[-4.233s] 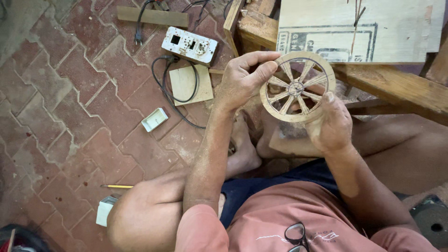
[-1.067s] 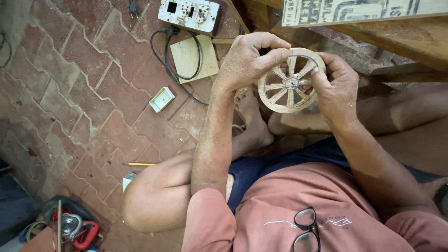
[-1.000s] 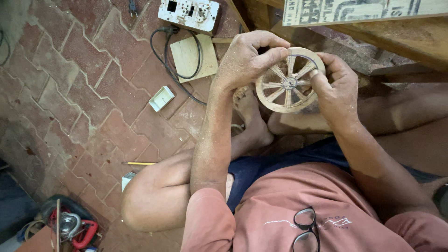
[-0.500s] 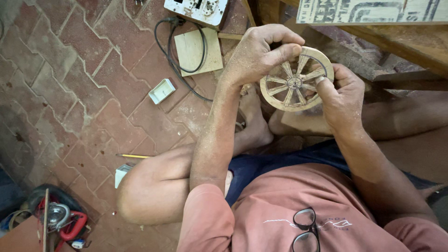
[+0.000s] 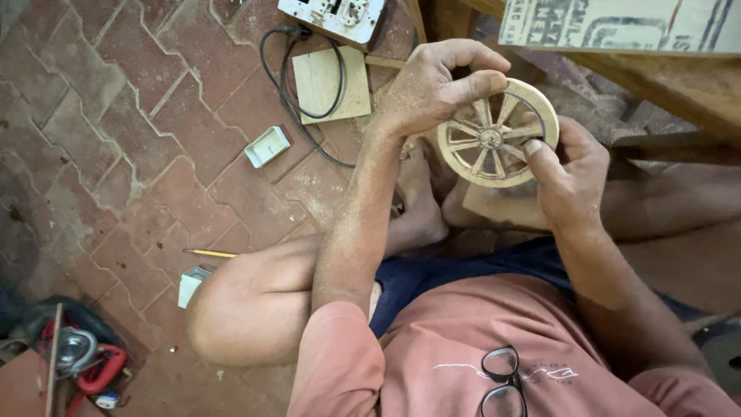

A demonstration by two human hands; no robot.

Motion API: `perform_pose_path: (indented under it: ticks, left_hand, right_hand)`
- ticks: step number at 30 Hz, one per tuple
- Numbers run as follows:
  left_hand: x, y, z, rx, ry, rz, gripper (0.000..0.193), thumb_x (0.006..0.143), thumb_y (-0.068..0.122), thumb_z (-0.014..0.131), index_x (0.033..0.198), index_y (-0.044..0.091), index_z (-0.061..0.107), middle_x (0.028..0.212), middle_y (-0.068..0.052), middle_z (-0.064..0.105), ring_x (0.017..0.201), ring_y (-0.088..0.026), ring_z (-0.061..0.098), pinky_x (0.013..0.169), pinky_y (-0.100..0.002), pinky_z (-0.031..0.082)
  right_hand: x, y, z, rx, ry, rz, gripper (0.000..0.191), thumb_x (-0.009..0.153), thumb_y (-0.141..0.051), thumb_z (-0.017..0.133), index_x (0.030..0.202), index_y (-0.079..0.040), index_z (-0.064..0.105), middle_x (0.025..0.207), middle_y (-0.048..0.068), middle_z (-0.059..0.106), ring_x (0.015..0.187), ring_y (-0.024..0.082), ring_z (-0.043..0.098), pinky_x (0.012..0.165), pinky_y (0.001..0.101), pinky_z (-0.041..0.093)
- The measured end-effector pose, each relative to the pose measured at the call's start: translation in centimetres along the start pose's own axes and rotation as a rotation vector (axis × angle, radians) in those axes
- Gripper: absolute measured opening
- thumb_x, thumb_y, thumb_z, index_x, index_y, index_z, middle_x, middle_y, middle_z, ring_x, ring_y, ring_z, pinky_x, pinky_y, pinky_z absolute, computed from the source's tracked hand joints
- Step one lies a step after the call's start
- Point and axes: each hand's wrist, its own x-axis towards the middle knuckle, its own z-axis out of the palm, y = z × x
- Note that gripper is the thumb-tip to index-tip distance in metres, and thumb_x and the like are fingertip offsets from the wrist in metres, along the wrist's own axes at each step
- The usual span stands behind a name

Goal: The person sits on the floor and assembles a small spoked wooden wheel, pressing the spokes into the hub and rim by hand and rotating the wheel to seat each joint. They turn the wheel over, fit it against a plywood board, and press the components together to tighten the assembly.

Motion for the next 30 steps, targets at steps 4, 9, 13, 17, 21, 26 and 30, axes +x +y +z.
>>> perform_pose_path:
  ticks: [4, 9, 13, 17, 21, 26, 30]
  left_hand:
    - [0.2, -0.8, -1.0, -0.143, -0.043, 0.083, 0.030, 0.098, 0.015, 0.082, 0.124, 0.002, 0.074, 0.107, -0.004, 0.079, 0.094, -0.009, 0.072, 0.083, -0.026, 0.062]
    - [0.4, -2.1, -0.5, -0.427, -0.134, 0.179, 0.048, 0.095, 0.003, 0.083, 0.138, 0.003, 0.063, 0.114, -0.005, 0.078, 0.106, -0.012, 0.075, 0.096, -0.031, 0.065]
    - [0.2, -3.0, 0.6, -0.441, -0.075, 0.175, 0.046, 0.094, 0.001, 0.084, 0.136, 0.001, 0.065, 0.111, -0.007, 0.079, 0.102, -0.012, 0.075, 0.092, -0.031, 0.064]
    - [0.1, -3.1, 1.1, -0.552, -0.077, 0.196, 0.045, 0.094, 0.000, 0.083, 0.134, 0.000, 0.065, 0.113, -0.008, 0.078, 0.106, -0.013, 0.074, 0.098, -0.031, 0.062]
    - [0.0, -3.1, 1.2, -0.595, -0.089, 0.211, 0.040, 0.093, -0.001, 0.083, 0.130, 0.000, 0.066, 0.113, -0.008, 0.078, 0.106, -0.013, 0.074, 0.098, -0.030, 0.062]
    - [-0.3, -3.8, 0.8, -0.553, -0.124, 0.226, 0.035, 0.093, 0.000, 0.084, 0.125, 0.002, 0.069, 0.108, -0.003, 0.078, 0.100, -0.009, 0.072, 0.090, -0.026, 0.060]
    - [-0.5, -4.4, 0.6, -0.490, -0.112, 0.219, 0.034, 0.092, 0.003, 0.087, 0.122, 0.005, 0.071, 0.100, 0.001, 0.073, 0.090, -0.005, 0.066, 0.079, -0.024, 0.055]
  right_hand:
    - [0.0, -2.1, -0.3, -0.126, 0.046, -0.176, 0.026, 0.104, 0.007, 0.059, 0.130, 0.010, 0.065, 0.118, 0.008, 0.070, 0.105, 0.009, 0.064, 0.101, 0.0231, 0.054]
    - [1.3, -4.5, -1.0, -0.117, 0.054, -0.213, 0.026, 0.106, 0.006, 0.061, 0.132, 0.007, 0.065, 0.118, 0.008, 0.072, 0.104, 0.010, 0.067, 0.097, 0.0219, 0.055]
    - [2.2, -4.8, -0.2, -0.219, 0.060, -0.314, 0.043, 0.100, 0.010, 0.071, 0.140, 0.005, 0.056, 0.128, 0.009, 0.068, 0.115, 0.013, 0.067, 0.107, 0.0264, 0.058]
    - [2.3, -4.2, 0.9, -0.194, 0.112, -0.360, 0.059, 0.096, 0.012, 0.076, 0.148, 0.002, 0.050, 0.133, 0.010, 0.065, 0.121, 0.015, 0.065, 0.111, 0.0278, 0.057]
    - [2.1, -3.6, 1.0, -0.187, 0.138, -0.380, 0.061, 0.097, 0.014, 0.078, 0.150, 0.002, 0.049, 0.134, 0.011, 0.063, 0.124, 0.016, 0.063, 0.116, 0.0292, 0.057]
    - [1.6, -3.0, 0.9, -0.294, 0.163, -0.423, 0.065, 0.096, 0.014, 0.078, 0.151, 0.000, 0.047, 0.139, 0.012, 0.061, 0.123, 0.017, 0.063, 0.113, 0.0288, 0.059]
    - [1.3, -2.4, 1.1, -0.268, 0.148, -0.423, 0.066, 0.099, 0.014, 0.078, 0.154, -0.002, 0.046, 0.140, 0.013, 0.062, 0.123, 0.017, 0.064, 0.111, 0.0276, 0.059]
